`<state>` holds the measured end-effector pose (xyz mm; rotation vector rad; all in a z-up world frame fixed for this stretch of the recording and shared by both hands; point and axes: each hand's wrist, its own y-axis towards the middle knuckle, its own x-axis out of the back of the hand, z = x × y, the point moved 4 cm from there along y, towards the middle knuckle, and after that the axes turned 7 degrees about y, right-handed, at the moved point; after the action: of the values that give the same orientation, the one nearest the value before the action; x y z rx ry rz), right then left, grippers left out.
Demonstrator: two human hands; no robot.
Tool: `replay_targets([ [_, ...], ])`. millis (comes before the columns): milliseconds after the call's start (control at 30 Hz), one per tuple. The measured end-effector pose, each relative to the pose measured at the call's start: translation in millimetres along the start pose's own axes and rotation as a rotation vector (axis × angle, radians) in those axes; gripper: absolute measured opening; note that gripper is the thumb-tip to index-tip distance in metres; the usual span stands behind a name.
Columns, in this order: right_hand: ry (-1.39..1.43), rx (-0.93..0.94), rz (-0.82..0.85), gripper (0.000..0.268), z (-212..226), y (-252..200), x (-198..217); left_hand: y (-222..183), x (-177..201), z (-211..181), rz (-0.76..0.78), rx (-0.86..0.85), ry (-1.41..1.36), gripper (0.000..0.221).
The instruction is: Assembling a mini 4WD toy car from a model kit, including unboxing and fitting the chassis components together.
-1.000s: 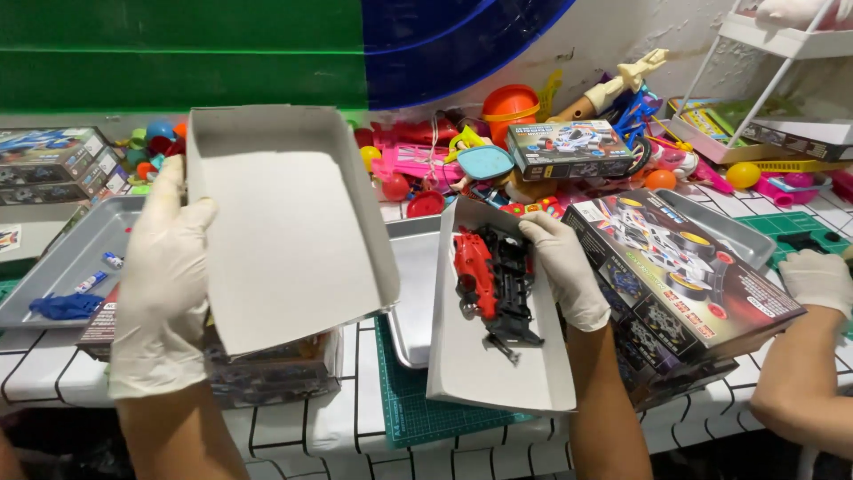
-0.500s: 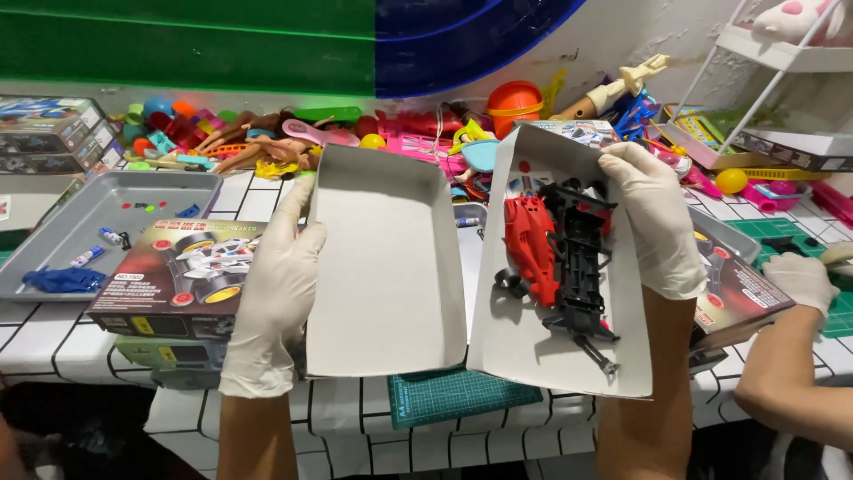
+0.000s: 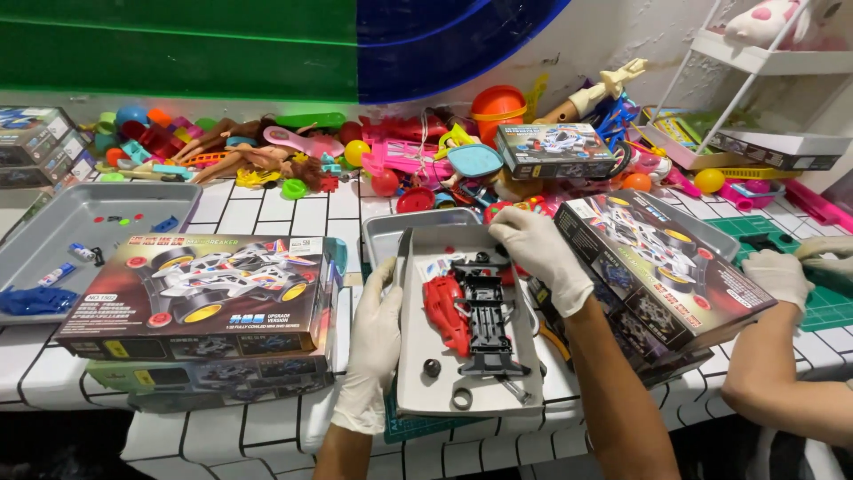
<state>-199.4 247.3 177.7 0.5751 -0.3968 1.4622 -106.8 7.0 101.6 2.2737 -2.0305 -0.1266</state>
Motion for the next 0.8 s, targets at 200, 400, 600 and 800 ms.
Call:
replay_targets([
  [200,0.194,0.093,0.047,0.013,-29,22,-29,6,3,42,-0.024,0.015,-0.155,0.052],
  [400,0.571,-0.015,0.128,0.012,-30,20,-51,-2,-7,30,0.055,0.097,0.018,0.072],
  [600,0.543,-0.177,0.193,0.016,-30,21,-56,5,-13,35,-0.012,0.132,-0.055,0.075],
  [800,0.459,-0.036,0.230,0.039,19,5,-35,22,-11,11,-0.067,0.206,-0.280,0.060],
])
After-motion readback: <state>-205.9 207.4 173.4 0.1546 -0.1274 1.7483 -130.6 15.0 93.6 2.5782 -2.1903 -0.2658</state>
